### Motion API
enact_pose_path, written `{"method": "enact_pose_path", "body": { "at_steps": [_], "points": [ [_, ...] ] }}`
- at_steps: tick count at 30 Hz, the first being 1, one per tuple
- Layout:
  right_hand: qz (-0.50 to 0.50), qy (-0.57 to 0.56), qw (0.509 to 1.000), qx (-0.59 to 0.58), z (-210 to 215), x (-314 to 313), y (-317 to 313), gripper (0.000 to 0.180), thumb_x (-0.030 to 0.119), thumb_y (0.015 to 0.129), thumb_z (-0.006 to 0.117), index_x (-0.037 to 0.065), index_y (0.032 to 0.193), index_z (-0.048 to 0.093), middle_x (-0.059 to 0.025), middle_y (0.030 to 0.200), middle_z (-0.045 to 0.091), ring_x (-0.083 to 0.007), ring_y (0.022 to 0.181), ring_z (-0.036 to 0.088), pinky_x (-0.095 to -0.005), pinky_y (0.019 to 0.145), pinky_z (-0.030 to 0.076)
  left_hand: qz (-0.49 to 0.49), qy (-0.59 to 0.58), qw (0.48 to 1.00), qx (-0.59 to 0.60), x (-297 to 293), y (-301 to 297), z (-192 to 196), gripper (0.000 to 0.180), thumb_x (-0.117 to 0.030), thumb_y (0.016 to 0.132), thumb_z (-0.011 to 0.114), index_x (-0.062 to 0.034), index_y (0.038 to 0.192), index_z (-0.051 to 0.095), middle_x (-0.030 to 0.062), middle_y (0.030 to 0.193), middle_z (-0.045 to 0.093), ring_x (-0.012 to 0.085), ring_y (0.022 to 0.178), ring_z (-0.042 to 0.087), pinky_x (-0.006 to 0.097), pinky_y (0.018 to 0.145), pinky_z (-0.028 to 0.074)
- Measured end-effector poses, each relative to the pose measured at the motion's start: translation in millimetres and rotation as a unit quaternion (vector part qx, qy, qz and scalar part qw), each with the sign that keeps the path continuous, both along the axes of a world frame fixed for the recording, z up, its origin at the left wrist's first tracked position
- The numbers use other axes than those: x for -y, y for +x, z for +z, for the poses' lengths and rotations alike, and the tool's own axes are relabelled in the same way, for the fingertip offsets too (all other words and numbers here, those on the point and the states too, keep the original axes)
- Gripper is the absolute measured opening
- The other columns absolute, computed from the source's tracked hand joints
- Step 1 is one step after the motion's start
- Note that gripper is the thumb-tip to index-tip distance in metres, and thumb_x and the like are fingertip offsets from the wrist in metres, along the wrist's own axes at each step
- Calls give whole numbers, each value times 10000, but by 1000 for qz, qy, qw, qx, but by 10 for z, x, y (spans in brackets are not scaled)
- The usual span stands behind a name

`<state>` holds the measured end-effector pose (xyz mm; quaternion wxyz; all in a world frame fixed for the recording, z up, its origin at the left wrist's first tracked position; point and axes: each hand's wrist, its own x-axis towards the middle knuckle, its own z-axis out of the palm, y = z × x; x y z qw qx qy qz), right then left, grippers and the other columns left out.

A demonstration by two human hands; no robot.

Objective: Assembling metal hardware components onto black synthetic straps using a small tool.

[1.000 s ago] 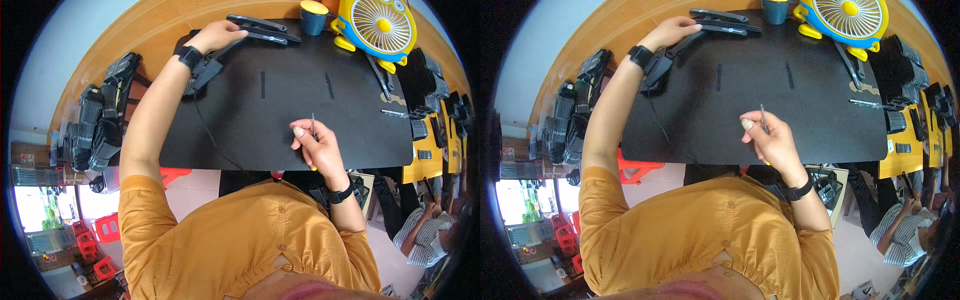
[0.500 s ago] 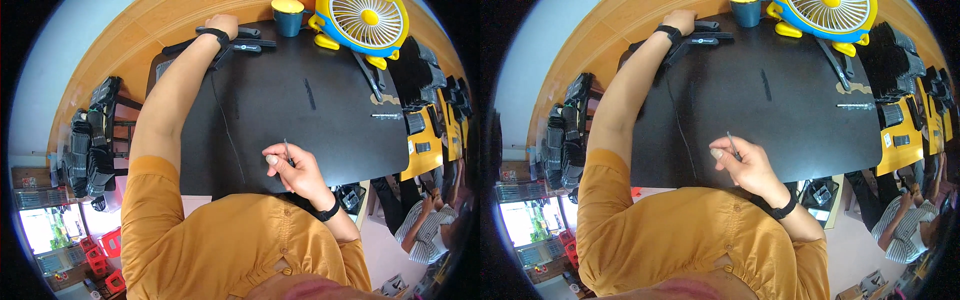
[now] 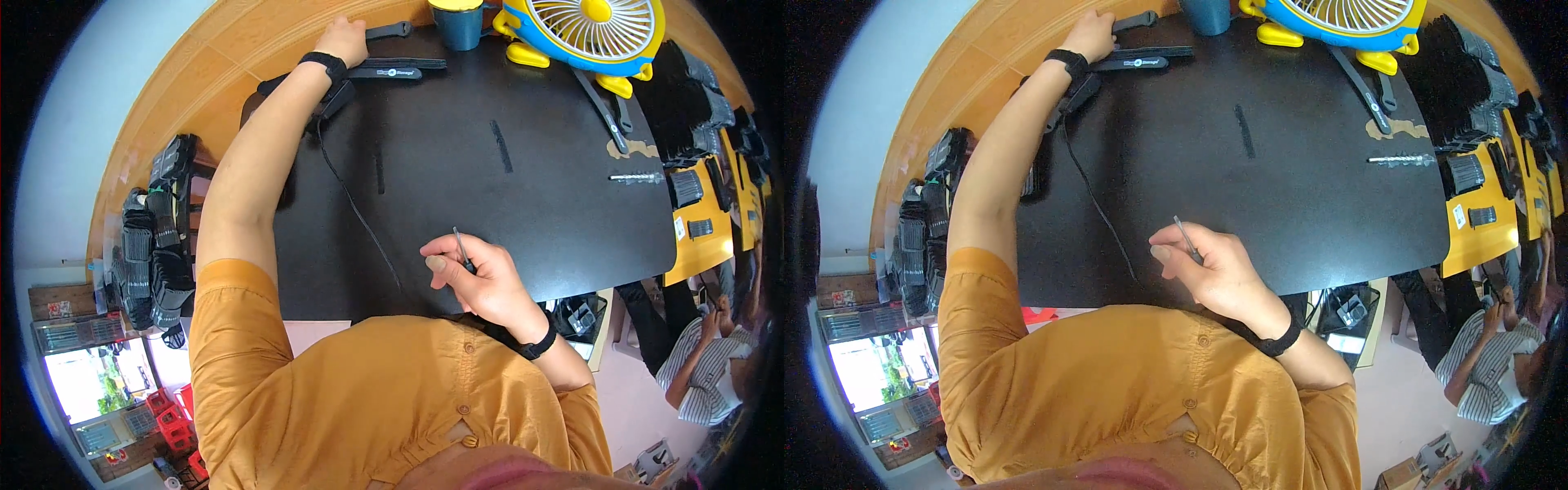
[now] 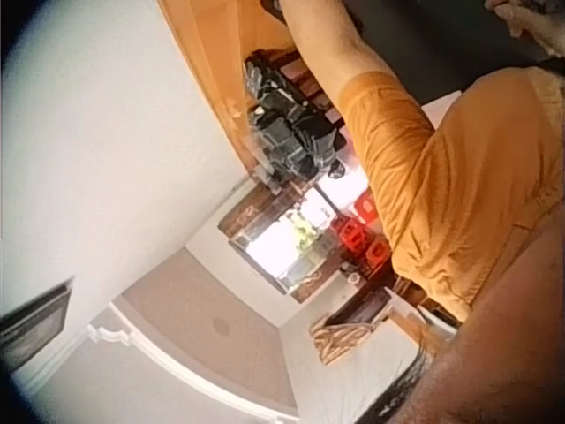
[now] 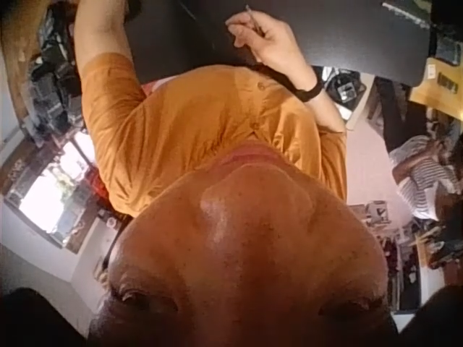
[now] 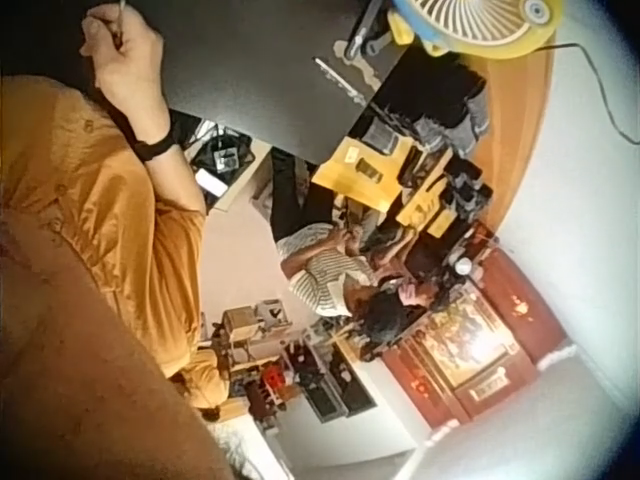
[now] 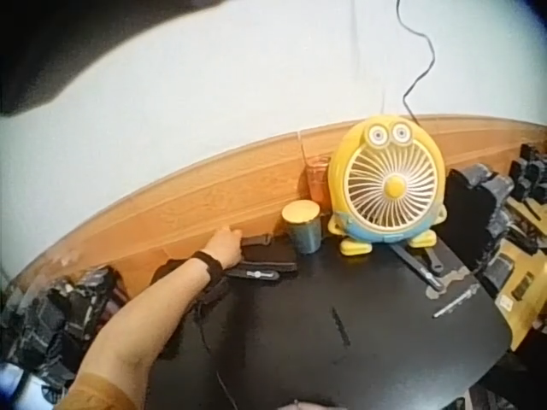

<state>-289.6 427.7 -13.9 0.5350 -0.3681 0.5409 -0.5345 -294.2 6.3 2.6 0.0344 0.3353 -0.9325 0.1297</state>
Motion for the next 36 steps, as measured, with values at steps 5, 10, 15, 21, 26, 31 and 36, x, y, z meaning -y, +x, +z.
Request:
{"method": "enact_pose_path", "body": {
  "at_steps": [5, 10, 15, 21, 26, 31, 36],
  "points": [
    [-6, -13, 1000, 5, -25, -13, 7, 167, 142, 986, 576, 38, 1097, 646, -15, 737, 649, -22, 440, 468, -191, 400, 348, -7, -48, 998, -27, -122, 1, 64, 316, -126, 844, 612, -21, 1141, 625, 192, 1159, 629, 367, 1151, 586, 530, 918, 493],
    [0, -2, 1000, 9, -16, -4, 5, 165, 176, 969, 604, 69, 1085, 652, -9, 724, 666, -39, 462, 506, -214, 424, 386, -64, -35, 992, -98, -50, 52, -60, 263, -204, 864, 653, -16, 1044, 615, 202, 1108, 639, 374, 1064, 624, 509, 891, 498],
    [-9, 6, 1000, 14, -32, -9, -7, 166, 180, 970, 607, 69, 1084, 652, -6, 717, 660, -38, 458, 500, -212, 419, 380, -92, 12, 990, -110, -73, 43, 30, 346, -240, 861, 665, -13, 1116, 606, 201, 1137, 636, 373, 1088, 610, 456, 940, 482],
    [-10, 6, 1000, 27, -26, -21, 9, 167, 184, 969, 611, 73, 1086, 654, -1, 718, 657, -37, 457, 496, -213, 419, 378, -74, 119, 981, -136, 209, 216, 201, 541, -358, 851, 667, -16, 1264, 598, 237, 1251, 606, 365, 1149, 595, 420, 990, 456],
    [7, 39, 999, -15, 39, -53, -2, 162, 180, 961, 620, 61, 1063, 660, -15, 740, 660, -58, 537, 561, -236, 495, 447, 9, 188, 981, 45, -193, 406, 156, 619, -510, 929, 559, 10, 1263, 588, 261, 1182, 637, 376, 1113, 612, 425, 950, 472],
    [32, -137, 954, -265, 481, 113, -203, 182, 188, 940, 633, 25, 1018, 663, -137, 825, 670, -234, 761, 672, -330, 694, 526, 53, 170, 984, 6, -421, 543, -94, 746, -597, 927, 510, 17, 1350, 478, 281, 1371, 493, 410, 1260, 506, 472, 1047, 418],
    [-15, -119, 881, -457, 615, 876, -658, 263, 280, 926, 612, 30, 992, 662, -186, 844, 665, -334, 802, 665, -398, 715, 518, 5, 201, 979, -38, -590, 536, -147, 752, -557, 918, 558, 32, 1371, 438, 303, 1340, 501, 434, 1269, 475, 482, 1054, 400]
  ]
}}
